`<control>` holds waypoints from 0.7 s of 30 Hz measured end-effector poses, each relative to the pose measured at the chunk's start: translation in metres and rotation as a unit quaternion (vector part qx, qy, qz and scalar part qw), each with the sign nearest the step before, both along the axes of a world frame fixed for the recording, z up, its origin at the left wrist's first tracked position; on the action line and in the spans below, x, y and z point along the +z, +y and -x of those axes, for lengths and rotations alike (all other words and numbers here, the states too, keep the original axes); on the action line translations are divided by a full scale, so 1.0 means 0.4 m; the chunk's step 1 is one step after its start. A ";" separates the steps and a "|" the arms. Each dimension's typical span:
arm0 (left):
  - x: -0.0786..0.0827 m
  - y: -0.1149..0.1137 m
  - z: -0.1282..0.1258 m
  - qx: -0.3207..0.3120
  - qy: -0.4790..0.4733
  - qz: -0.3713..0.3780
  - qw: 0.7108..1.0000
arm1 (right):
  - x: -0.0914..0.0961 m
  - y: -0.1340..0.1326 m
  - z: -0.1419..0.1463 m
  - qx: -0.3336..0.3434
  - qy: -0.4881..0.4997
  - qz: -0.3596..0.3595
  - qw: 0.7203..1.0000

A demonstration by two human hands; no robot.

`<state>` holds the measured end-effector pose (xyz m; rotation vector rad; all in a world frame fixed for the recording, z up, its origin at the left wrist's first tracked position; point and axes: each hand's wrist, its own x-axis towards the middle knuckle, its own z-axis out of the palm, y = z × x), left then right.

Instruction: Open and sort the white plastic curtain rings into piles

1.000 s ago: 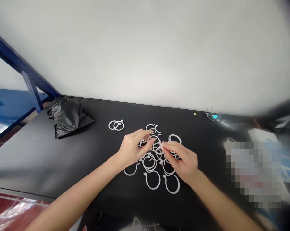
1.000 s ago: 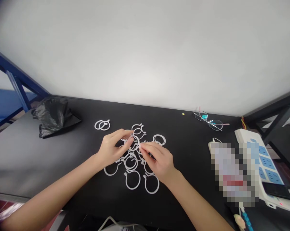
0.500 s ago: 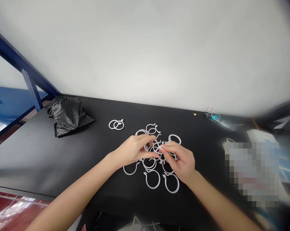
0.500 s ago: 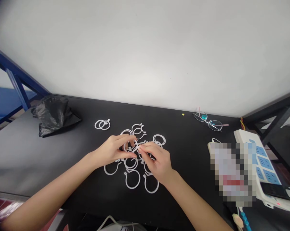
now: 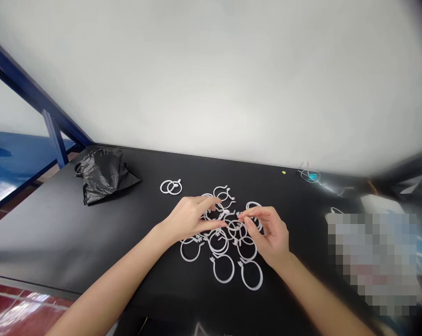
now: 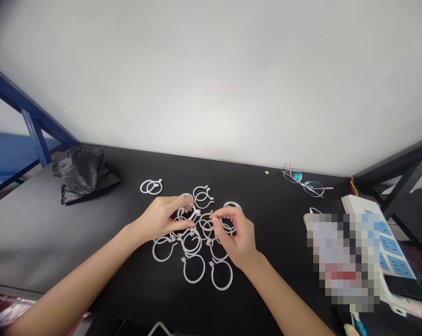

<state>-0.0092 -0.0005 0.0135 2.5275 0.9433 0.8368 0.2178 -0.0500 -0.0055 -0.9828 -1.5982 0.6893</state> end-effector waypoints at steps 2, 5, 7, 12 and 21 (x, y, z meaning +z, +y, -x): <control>0.000 0.005 0.004 0.024 -0.013 -0.017 0.999 | -0.001 -0.002 -0.001 -0.005 -0.014 -0.005 1.000; -0.001 0.019 0.016 0.110 -0.032 -0.045 0.992 | 0.001 -0.003 -0.001 -0.011 -0.037 -0.011 0.999; -0.004 0.037 0.032 0.185 -0.012 -0.062 0.981 | 0.003 -0.003 0.000 -0.014 -0.045 -0.015 0.999; -0.030 0.091 0.089 0.336 0.085 -0.098 0.933 | 0.014 -0.001 0.002 -0.017 -0.073 -0.020 0.997; -0.069 0.113 0.120 0.371 0.161 -0.022 0.914 | 0.024 0.002 0.006 -0.003 -0.105 -0.027 0.994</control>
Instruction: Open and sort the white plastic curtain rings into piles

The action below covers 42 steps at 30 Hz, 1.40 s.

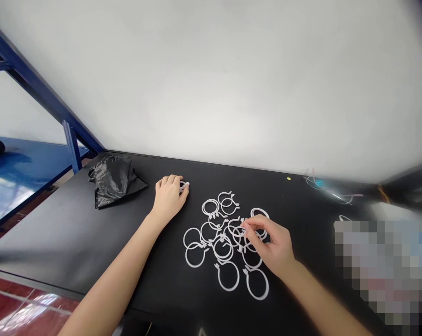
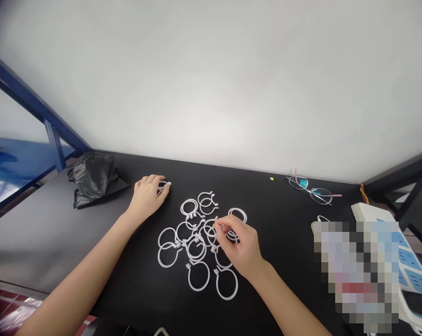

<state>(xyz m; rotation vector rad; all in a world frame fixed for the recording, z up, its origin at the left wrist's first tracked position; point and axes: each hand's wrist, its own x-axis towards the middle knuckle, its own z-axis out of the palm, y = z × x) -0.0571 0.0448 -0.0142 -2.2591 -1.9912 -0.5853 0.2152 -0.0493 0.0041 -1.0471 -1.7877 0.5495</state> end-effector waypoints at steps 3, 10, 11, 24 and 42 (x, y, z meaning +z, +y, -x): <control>0.004 -0.003 -0.006 -0.010 -0.018 0.000 1.000 | 0.001 0.001 0.001 -0.001 -0.003 -0.001 1.000; 0.041 -0.027 -0.042 -0.211 -0.130 0.025 0.968 | -0.002 -0.002 -0.002 0.003 0.005 -0.001 1.000; 0.043 -0.032 -0.050 -0.245 -0.138 0.047 0.958 | -0.003 -0.002 -0.002 0.003 0.006 0.000 1.000; 0.037 -0.063 -0.089 -0.345 -0.173 0.113 0.916 | 0.001 -0.001 0.001 -0.008 -0.003 -0.010 1.000; 0.043 -0.078 -0.109 -0.385 -0.220 0.135 0.886 | 0.003 0.002 0.003 -0.012 -0.017 -0.014 1.000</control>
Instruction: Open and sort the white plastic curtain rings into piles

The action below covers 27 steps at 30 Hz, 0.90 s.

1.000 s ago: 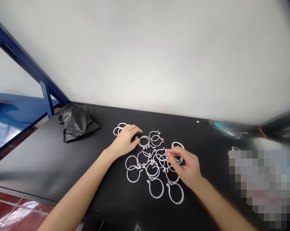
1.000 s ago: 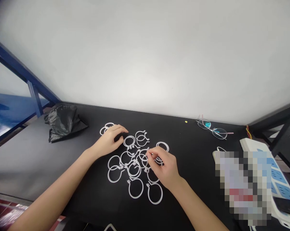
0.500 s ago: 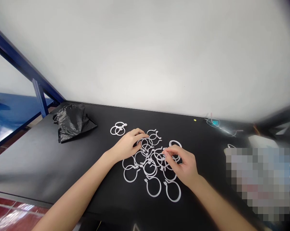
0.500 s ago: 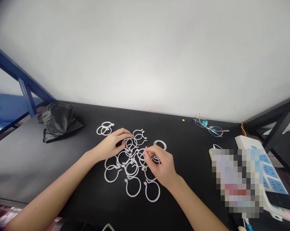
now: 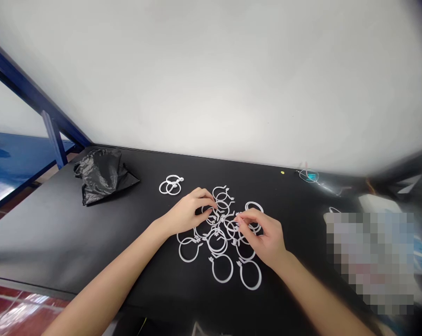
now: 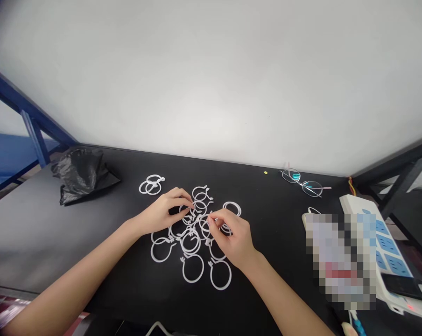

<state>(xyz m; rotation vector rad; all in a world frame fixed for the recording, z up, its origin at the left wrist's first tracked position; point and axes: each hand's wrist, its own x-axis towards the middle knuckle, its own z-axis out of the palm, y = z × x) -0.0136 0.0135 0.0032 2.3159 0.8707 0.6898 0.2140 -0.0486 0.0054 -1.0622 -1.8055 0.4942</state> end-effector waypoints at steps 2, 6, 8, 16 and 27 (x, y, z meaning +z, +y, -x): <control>-0.002 -0.002 -0.001 0.001 0.007 -0.002 1.000 | 0.000 0.000 0.001 -0.003 -0.002 -0.002 1.000; -0.002 -0.005 -0.003 0.000 0.004 0.006 1.000 | 0.002 0.002 0.001 -0.007 -0.003 -0.007 1.000; 0.000 -0.004 -0.004 -0.001 -0.008 0.015 1.000 | 0.002 0.003 -0.001 -0.012 -0.004 -0.012 1.000; 0.010 -0.017 -0.019 0.007 -0.109 -0.024 0.994 | -0.004 0.010 -0.006 0.026 0.029 -0.029 0.999; 0.008 -0.051 -0.050 -0.021 -0.105 -0.079 0.991 | 0.008 0.004 0.005 0.026 0.027 -0.065 0.997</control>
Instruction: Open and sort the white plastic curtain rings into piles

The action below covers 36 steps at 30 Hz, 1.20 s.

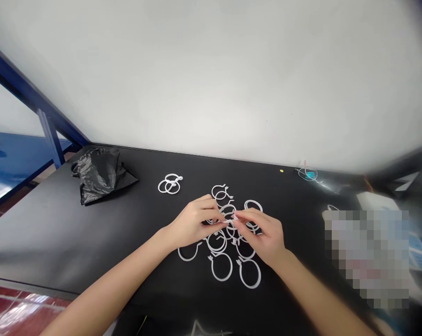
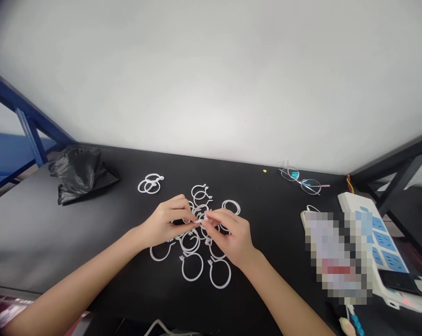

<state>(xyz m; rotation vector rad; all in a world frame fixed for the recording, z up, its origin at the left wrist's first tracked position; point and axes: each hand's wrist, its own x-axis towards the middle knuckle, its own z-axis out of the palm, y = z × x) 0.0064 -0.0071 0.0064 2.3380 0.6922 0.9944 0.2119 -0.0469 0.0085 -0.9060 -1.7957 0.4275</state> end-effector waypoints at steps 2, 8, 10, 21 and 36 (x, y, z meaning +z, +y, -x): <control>-0.002 -0.001 -0.002 -0.001 -0.007 -0.004 1.000 | -0.001 -0.002 0.005 0.011 -0.003 -0.018 1.000; 0.009 -0.014 -0.006 0.031 -0.017 0.017 0.999 | -0.004 -0.011 0.023 -0.029 0.005 -0.039 0.999; 0.015 -0.018 -0.006 0.043 -0.020 0.052 0.998 | 0.003 -0.013 0.025 -0.020 0.013 -0.037 0.999; 0.019 -0.011 -0.001 -0.027 -0.018 0.149 0.988 | 0.016 -0.017 0.019 0.020 0.038 -0.011 0.999; 0.000 0.116 0.152 0.408 0.139 -0.001 0.902 | -0.010 -0.015 -0.001 -0.007 0.059 0.048 0.997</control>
